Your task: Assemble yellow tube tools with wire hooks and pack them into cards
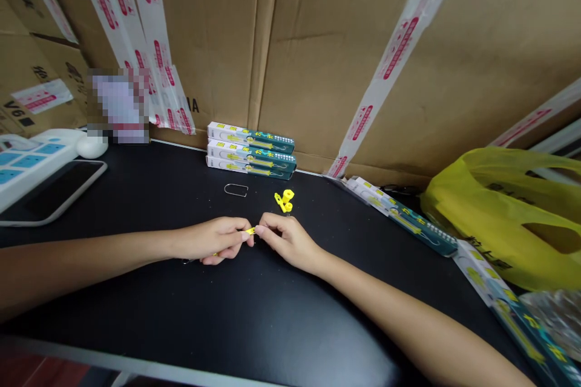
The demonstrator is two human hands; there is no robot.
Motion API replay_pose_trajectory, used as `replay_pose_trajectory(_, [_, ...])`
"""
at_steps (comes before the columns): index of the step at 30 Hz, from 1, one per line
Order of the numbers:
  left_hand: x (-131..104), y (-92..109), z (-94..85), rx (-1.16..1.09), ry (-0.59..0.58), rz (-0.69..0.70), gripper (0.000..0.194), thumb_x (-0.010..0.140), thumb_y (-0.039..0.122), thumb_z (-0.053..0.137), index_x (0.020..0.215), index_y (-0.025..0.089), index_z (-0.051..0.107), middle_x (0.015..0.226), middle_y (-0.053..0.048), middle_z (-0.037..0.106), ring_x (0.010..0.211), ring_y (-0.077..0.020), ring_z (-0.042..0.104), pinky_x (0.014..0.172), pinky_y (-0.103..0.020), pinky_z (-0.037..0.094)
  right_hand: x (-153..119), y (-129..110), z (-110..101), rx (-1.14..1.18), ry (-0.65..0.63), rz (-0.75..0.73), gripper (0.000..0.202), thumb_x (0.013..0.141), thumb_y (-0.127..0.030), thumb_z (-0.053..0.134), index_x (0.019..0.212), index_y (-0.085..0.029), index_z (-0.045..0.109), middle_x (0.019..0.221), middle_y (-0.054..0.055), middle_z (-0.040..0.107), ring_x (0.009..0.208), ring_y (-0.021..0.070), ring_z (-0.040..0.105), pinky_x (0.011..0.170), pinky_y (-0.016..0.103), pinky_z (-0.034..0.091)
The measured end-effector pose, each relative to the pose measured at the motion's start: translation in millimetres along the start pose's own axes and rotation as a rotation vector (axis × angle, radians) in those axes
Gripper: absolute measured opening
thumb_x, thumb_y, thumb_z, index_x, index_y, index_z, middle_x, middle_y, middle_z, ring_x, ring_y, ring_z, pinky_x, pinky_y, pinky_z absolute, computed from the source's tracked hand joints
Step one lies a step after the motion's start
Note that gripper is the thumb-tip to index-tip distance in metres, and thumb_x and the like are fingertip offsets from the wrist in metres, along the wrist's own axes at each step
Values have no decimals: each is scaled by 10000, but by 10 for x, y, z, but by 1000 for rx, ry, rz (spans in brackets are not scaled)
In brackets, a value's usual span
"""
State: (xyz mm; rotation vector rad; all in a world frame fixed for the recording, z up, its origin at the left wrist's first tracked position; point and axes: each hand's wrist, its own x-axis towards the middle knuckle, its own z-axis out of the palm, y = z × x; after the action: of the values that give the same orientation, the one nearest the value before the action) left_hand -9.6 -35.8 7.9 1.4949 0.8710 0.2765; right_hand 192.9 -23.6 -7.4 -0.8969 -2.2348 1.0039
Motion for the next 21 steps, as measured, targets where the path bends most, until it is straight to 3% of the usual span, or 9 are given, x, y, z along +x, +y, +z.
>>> replay_pose_trajectory(21, [-33, 29, 51, 3, 37, 16, 191, 942, 316, 304, 922, 173, 429, 509, 100, 359, 333, -32, 274, 321, -135, 243, 13, -18, 98, -40, 161, 1, 339, 913, -407, 480, 687, -168, 564, 604, -19, 524, 536, 97, 419, 549, 235, 337])
